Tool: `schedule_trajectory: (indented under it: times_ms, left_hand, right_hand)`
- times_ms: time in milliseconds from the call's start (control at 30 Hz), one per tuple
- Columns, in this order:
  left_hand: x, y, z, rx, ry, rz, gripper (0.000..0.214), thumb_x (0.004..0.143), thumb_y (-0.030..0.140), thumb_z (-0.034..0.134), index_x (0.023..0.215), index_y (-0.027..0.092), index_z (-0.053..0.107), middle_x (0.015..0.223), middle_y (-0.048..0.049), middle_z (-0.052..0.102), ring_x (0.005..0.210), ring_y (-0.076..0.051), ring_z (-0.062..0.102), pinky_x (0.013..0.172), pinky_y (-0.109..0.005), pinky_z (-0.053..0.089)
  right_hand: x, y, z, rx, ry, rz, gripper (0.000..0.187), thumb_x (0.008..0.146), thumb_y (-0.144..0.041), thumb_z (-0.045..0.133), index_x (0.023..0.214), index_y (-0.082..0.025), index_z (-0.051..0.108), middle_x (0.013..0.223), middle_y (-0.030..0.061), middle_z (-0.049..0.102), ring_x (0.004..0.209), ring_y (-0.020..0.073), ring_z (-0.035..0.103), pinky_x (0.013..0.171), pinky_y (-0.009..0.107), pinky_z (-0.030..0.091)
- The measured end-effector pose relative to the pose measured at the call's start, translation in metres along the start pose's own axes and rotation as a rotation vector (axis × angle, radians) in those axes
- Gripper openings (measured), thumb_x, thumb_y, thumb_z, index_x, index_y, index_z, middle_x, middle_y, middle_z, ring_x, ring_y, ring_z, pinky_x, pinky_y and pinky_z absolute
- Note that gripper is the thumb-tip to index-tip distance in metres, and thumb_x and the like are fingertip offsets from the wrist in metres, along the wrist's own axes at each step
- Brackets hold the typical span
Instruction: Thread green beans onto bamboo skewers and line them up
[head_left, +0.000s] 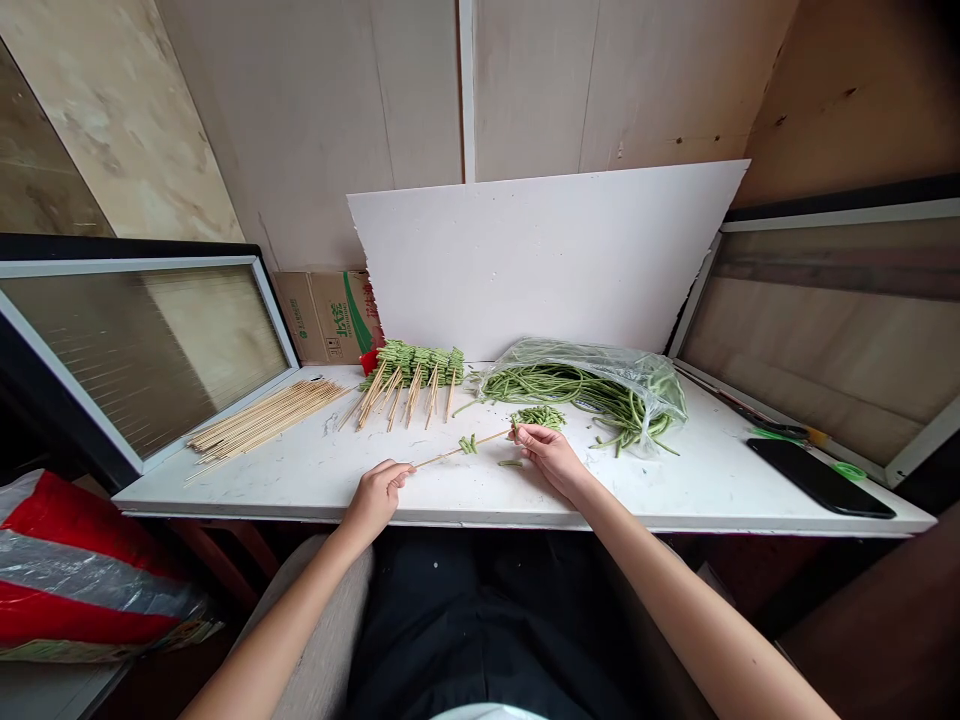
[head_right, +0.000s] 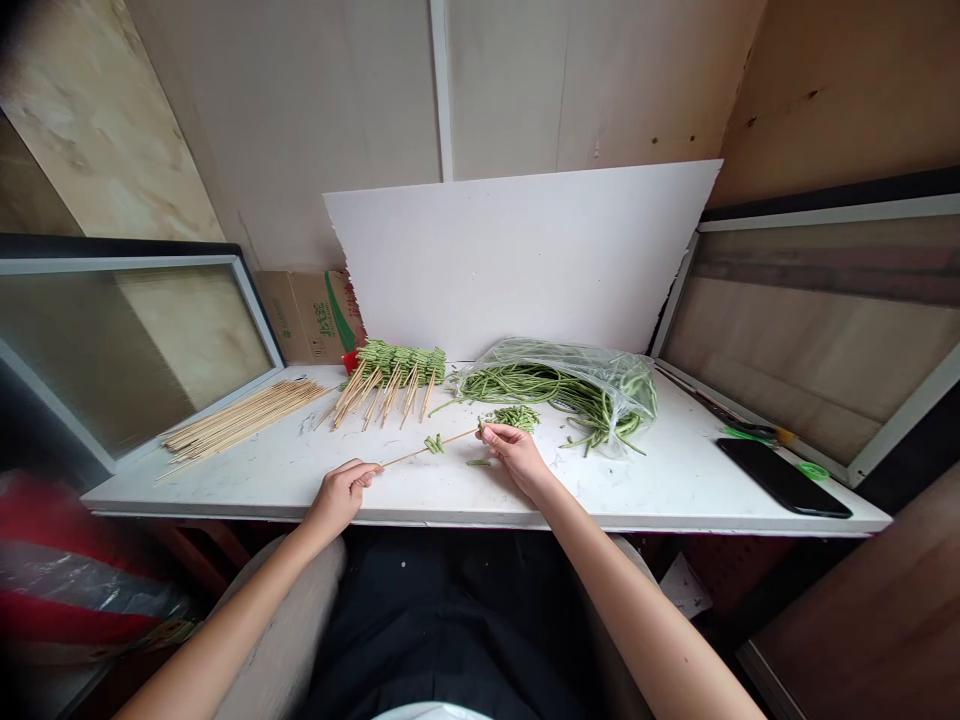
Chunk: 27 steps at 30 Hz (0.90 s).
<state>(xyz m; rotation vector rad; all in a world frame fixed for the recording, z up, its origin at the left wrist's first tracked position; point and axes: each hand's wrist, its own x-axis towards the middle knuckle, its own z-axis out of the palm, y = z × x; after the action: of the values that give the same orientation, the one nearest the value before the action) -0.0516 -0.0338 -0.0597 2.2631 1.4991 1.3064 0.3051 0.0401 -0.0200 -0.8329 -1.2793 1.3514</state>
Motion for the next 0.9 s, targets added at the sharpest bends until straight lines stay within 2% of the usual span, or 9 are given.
schedule_trajectory:
  times_ms: [200, 433, 633, 900]
  left_hand:
    - [-0.0010, -0.0028, 0.0015, 0.003, -0.002, -0.005, 0.047, 0.082, -0.002, 0.042, 0.104, 0.017, 0.079, 0.097, -0.0062, 0.076, 0.077, -0.015, 0.068, 0.077, -0.027, 0.058]
    - [-0.0013, -0.0062, 0.0027, 0.015, -0.011, 0.027, 0.051, 0.080, -0.005, 0.041, 0.108, 0.017, 0.079, 0.095, -0.0067, 0.074, 0.079, -0.015, 0.067, 0.078, -0.026, 0.058]
    - [-0.0025, -0.0068, 0.0028, 0.013, -0.023, 0.049, 0.053, 0.080, -0.006, 0.039, 0.109, 0.016, 0.078, 0.091, -0.0064, 0.070, 0.081, -0.015, 0.068, 0.078, -0.026, 0.058]
    - [-0.0024, -0.0045, 0.0014, 0.029, -0.022, 0.084, 0.052, 0.080, -0.007, 0.039, 0.107, 0.015, 0.077, 0.091, -0.0064, 0.071, 0.080, -0.015, 0.067, 0.077, -0.025, 0.057]
  right_hand:
    - [-0.0026, -0.0034, 0.0016, -0.013, -0.006, -0.013, 0.048, 0.071, -0.058, 0.088, 0.098, -0.019, 0.082, 0.099, 0.0071, 0.074, 0.084, 0.0172, 0.062, 0.064, 0.026, 0.046]
    - [-0.0004, -0.0010, 0.0013, 0.023, 0.042, 0.018, 0.045, 0.065, -0.055, 0.093, 0.095, -0.023, 0.083, 0.100, 0.0059, 0.076, 0.082, 0.0173, 0.064, 0.065, 0.027, 0.049]
    - [-0.0017, -0.0044, 0.0022, 0.007, 0.033, 0.032, 0.041, 0.068, -0.055, 0.092, 0.092, -0.022, 0.084, 0.095, 0.0055, 0.077, 0.077, 0.0161, 0.064, 0.066, 0.028, 0.048]
    - [-0.0027, -0.0024, 0.0050, -0.016, 0.036, -0.013, 0.037, 0.070, -0.052, 0.091, 0.091, -0.022, 0.084, 0.099, 0.0068, 0.078, 0.083, 0.0173, 0.064, 0.071, 0.029, 0.048]
